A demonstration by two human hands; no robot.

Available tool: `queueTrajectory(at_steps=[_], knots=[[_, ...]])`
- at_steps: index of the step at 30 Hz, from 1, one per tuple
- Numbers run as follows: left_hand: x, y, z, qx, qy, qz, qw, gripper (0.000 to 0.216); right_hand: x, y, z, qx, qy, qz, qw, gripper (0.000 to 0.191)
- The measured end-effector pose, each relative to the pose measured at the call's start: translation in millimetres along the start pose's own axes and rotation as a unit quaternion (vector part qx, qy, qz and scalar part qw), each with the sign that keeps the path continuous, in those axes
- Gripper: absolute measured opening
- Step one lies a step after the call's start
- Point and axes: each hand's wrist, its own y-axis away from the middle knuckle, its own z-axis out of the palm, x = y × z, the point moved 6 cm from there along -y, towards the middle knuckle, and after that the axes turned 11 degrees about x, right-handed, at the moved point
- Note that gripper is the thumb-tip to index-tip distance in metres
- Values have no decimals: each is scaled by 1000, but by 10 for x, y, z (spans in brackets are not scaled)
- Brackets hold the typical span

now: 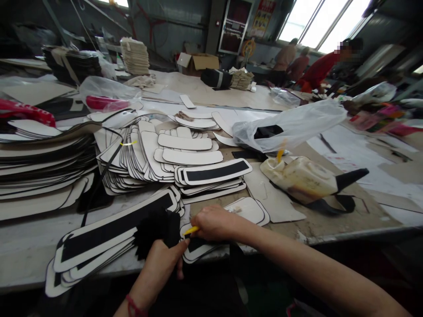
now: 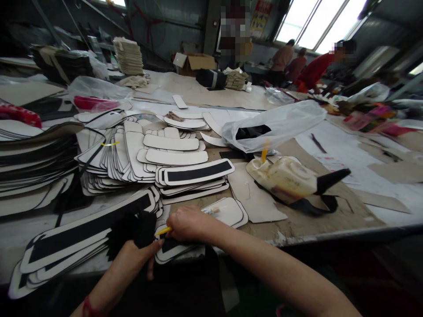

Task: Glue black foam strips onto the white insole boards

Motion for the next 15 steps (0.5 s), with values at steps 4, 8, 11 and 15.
queueTrajectory(at_steps=[4, 8, 11, 15], knots=[[8, 4, 0, 0, 2, 2, 1000, 46, 40, 141, -103, 13, 15, 26, 999, 31], [39, 41, -35, -4, -3, 4, 1000, 49, 315, 544, -226, -5, 30, 80, 996, 29], [28, 53, -53, -5, -7, -7, 1000, 52, 638, 918, -305, -4, 8, 150, 989, 27], [5, 50, -50, -5, -17, -20, 1000, 52, 974, 1220, -302, 24, -52, 230, 971, 28]])
